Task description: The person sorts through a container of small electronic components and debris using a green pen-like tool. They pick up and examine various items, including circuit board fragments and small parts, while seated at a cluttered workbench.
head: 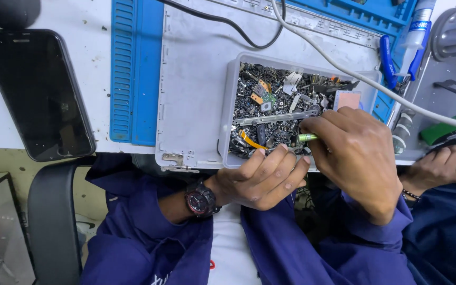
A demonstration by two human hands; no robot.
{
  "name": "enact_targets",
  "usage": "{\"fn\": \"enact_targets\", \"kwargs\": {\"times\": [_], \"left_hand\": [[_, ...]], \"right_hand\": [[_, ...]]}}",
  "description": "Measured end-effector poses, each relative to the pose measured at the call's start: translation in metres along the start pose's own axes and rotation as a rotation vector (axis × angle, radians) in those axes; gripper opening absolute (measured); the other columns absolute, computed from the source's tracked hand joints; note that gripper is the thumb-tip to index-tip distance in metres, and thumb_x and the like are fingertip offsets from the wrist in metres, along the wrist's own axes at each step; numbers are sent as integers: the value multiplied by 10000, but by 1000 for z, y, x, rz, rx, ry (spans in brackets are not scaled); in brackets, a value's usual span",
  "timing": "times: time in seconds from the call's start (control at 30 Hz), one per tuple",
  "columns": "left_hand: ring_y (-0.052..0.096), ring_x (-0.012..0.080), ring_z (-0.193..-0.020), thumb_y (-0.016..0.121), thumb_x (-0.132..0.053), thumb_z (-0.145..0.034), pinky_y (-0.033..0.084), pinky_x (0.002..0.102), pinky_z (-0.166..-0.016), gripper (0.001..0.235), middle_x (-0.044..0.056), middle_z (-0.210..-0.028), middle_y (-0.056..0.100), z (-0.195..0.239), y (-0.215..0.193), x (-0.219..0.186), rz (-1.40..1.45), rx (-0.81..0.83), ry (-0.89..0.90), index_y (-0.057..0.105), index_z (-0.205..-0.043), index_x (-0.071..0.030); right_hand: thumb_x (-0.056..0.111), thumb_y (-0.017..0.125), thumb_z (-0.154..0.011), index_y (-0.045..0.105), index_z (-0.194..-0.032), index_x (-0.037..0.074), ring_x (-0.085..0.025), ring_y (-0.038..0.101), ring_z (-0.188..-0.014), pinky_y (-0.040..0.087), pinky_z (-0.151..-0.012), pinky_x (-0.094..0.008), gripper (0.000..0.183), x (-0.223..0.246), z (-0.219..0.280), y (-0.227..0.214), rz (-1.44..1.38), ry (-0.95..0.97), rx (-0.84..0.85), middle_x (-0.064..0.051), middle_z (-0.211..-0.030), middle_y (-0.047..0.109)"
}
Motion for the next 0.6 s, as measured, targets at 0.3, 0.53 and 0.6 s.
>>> {"fn": "enact_targets", "kwargs": {"times": [0.3, 0.53, 0.6], "left_hand": [[694, 58, -944, 414, -352, -1136, 355, 254, -943, 335, -102, -939, 695, 3, 2, 0, 17, -10, 11, 714, -1120, -204], [674, 48, -940, 426, -356, -1135, 347, 254, -943, 291, -116, -961, 675, 1, 1, 1, -19, -5, 7, 690, -1096, -243], [677, 44, -933, 420, -343, -1130, 345, 243, -921, 293, -113, -954, 681, 0, 1, 1, -17, -5, 7, 689, -1078, -241]], "right_hand": [[73, 678, -844, 708, -1091, 132, -338, 600, -757, 452, -664, -469, 256, 0, -2, 0, -30, 33, -10, -65, -828, 642], [76, 667, -892, 689, -1028, 112, -348, 583, -727, 437, -665, -457, 142, 2, -5, -5, -102, 18, -50, -83, -788, 616], [-67, 641, -935, 717, -1020, 49, -276, 647, -769, 472, -728, -395, 162, 1, -5, -16, -317, 54, -144, -81, -887, 722]]}}
Point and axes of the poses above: each hand's wrist, its own z-axis away from the middle knuckle, its own y-axis out of the palm, x = y × z, the point moved 5 cm from there along -z, towards the middle knuckle
